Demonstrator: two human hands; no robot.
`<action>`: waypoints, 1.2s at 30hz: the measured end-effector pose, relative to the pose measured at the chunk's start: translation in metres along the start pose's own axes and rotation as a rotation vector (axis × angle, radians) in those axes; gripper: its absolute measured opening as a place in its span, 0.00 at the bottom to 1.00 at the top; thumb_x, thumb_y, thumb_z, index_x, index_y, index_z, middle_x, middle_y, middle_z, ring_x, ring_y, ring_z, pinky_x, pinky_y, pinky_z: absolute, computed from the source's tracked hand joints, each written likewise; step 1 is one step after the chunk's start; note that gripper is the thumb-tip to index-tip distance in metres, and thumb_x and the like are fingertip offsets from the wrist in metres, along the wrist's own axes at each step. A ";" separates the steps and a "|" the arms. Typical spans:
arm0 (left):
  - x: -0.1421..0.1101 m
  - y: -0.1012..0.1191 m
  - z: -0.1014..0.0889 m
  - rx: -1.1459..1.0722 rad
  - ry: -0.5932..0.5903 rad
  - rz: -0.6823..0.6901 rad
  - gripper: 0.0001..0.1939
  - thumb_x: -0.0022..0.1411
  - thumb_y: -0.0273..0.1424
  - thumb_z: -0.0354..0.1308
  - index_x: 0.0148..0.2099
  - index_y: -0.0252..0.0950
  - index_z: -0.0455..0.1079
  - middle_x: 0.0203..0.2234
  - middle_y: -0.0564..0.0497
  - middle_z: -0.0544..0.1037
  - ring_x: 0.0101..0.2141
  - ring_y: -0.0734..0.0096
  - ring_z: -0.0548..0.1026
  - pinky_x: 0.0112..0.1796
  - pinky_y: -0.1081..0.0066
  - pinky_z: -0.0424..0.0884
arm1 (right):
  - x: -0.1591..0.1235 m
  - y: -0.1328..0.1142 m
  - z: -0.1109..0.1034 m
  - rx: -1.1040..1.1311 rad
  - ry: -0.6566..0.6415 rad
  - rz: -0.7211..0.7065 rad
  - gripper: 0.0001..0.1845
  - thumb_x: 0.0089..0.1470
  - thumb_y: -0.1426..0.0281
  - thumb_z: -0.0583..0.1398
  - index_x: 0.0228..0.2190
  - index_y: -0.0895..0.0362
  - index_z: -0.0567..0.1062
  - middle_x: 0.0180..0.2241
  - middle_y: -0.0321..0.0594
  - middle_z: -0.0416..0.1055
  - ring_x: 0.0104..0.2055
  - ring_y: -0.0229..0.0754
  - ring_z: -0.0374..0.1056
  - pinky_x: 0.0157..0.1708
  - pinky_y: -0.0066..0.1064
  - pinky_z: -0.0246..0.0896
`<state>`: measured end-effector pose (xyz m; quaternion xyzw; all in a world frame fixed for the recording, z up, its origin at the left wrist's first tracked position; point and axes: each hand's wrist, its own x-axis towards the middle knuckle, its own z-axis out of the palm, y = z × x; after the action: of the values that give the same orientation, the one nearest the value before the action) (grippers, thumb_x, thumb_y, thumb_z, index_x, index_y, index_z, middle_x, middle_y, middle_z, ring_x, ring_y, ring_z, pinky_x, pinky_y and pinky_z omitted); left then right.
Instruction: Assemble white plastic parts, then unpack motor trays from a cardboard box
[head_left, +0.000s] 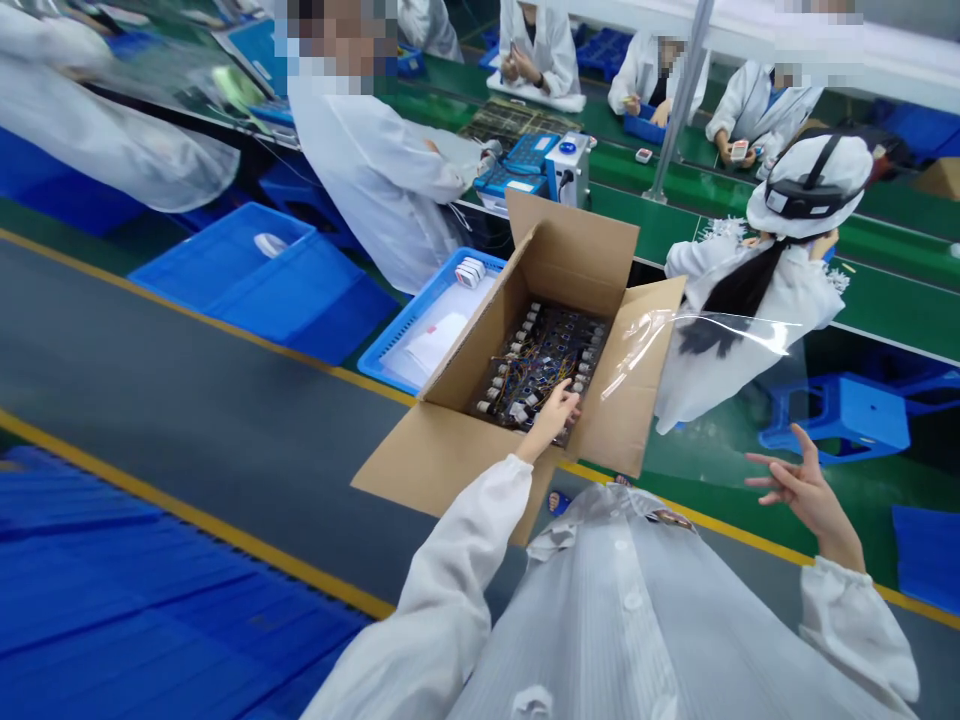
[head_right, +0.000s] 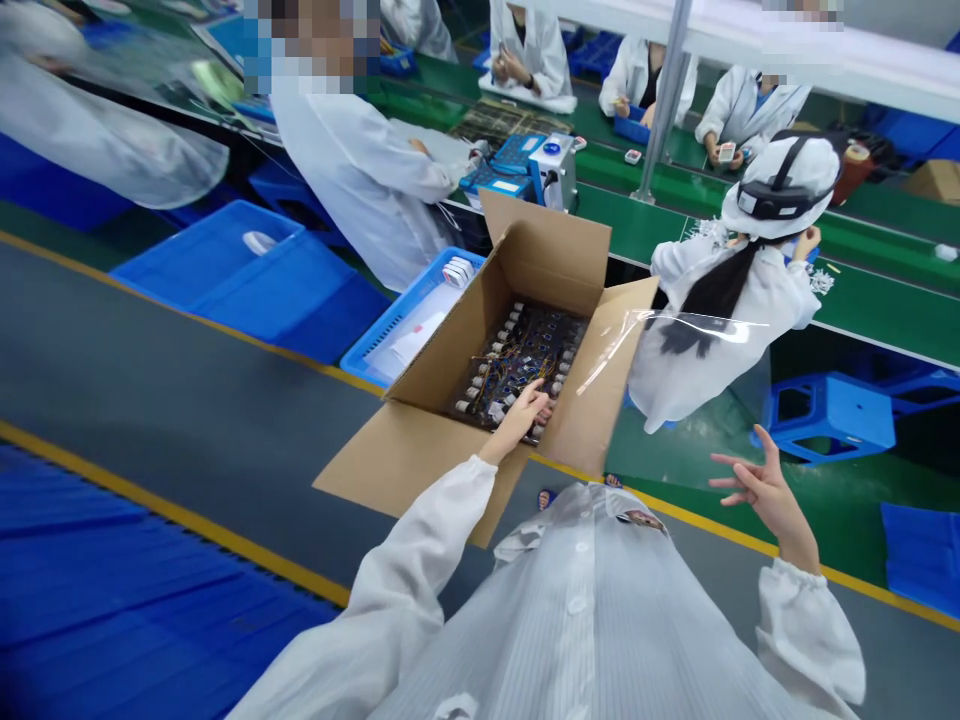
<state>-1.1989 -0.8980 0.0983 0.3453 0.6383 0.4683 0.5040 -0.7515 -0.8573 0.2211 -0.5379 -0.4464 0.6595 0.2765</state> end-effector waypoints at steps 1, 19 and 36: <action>-0.005 0.003 0.003 -0.047 0.015 -0.003 0.31 0.66 0.38 0.56 0.67 0.34 0.56 0.36 0.51 0.73 0.30 0.75 0.74 0.28 0.76 0.70 | 0.004 -0.002 -0.006 -0.009 -0.024 0.000 0.63 0.49 0.56 0.72 0.70 0.38 0.35 0.47 0.44 0.79 0.38 0.51 0.80 0.25 0.33 0.79; -0.183 0.047 -0.019 -0.600 0.518 0.244 0.39 0.55 0.40 0.70 0.58 0.48 0.46 0.36 0.56 0.75 0.25 0.74 0.76 0.19 0.78 0.66 | 0.063 -0.060 0.023 -0.167 -0.432 -0.119 0.52 0.57 0.55 0.65 0.68 0.36 0.37 0.43 0.43 0.80 0.35 0.52 0.80 0.18 0.31 0.72; -0.381 -0.004 -0.109 -0.807 0.697 0.511 0.49 0.62 0.44 0.65 0.72 0.58 0.34 0.65 0.40 0.63 0.63 0.50 0.67 0.58 0.48 0.68 | -0.019 -0.018 0.300 -0.528 -0.845 -0.454 0.32 0.65 0.55 0.56 0.67 0.37 0.56 0.60 0.47 0.68 0.52 0.53 0.75 0.35 0.40 0.80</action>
<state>-1.2072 -1.2744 0.2225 0.0949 0.4340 0.8666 0.2272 -1.0353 -0.9522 0.2526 -0.1677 -0.7738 0.6074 0.0641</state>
